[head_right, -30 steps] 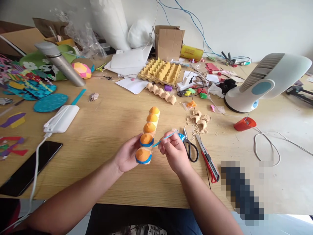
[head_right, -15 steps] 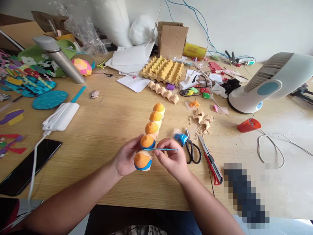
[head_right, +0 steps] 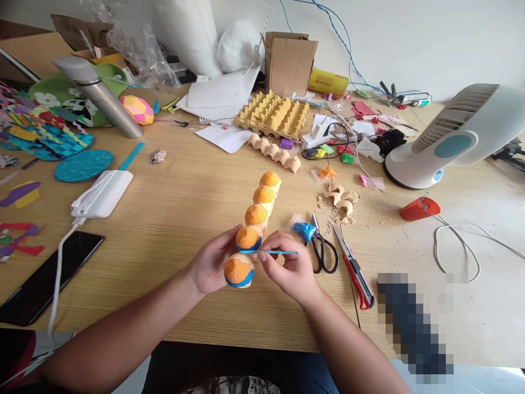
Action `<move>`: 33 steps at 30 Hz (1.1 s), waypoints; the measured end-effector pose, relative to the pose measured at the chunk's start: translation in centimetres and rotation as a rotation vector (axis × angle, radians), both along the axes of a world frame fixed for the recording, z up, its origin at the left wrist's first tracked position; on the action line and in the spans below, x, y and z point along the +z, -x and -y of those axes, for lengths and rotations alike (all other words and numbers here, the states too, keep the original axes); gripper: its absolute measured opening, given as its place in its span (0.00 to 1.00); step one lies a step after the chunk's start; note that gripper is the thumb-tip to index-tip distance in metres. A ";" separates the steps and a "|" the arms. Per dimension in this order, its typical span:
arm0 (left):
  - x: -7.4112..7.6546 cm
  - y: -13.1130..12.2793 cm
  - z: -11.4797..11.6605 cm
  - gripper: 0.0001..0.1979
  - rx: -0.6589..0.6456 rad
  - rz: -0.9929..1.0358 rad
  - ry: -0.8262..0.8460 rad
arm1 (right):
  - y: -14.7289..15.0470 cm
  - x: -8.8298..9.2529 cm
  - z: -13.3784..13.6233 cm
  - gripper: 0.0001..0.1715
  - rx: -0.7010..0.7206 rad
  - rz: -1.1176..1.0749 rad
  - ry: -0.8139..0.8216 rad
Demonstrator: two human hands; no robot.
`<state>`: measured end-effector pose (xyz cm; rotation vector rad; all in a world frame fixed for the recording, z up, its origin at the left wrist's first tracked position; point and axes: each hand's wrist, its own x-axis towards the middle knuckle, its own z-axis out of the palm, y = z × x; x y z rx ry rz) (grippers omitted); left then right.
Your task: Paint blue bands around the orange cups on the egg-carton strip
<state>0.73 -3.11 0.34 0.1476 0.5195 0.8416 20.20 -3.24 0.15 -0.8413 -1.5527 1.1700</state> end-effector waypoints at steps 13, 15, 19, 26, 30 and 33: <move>0.0 0.1 -0.1 0.13 0.030 0.023 0.028 | -0.2 0.2 -0.2 0.15 -0.035 0.001 0.063; 0.0 0.0 -0.1 0.11 0.053 0.018 0.050 | -0.1 0.2 -0.2 0.15 -0.036 0.009 0.089; 0.0 0.0 -0.1 0.10 0.045 0.003 0.047 | -0.1 0.3 -0.2 0.18 -0.025 -0.009 0.102; 0.0 -0.1 -0.1 0.12 0.049 -0.018 0.069 | 0.0 0.1 -0.3 0.13 -0.025 0.048 0.025; -0.1 -0.1 0.0 0.12 0.037 -0.043 0.067 | 0.0 0.0 -0.4 0.12 -0.071 0.124 -0.079; -0.2 -0.1 0.0 0.13 0.043 -0.059 0.061 | -0.1 0.0 -0.5 0.11 -0.091 0.170 -0.151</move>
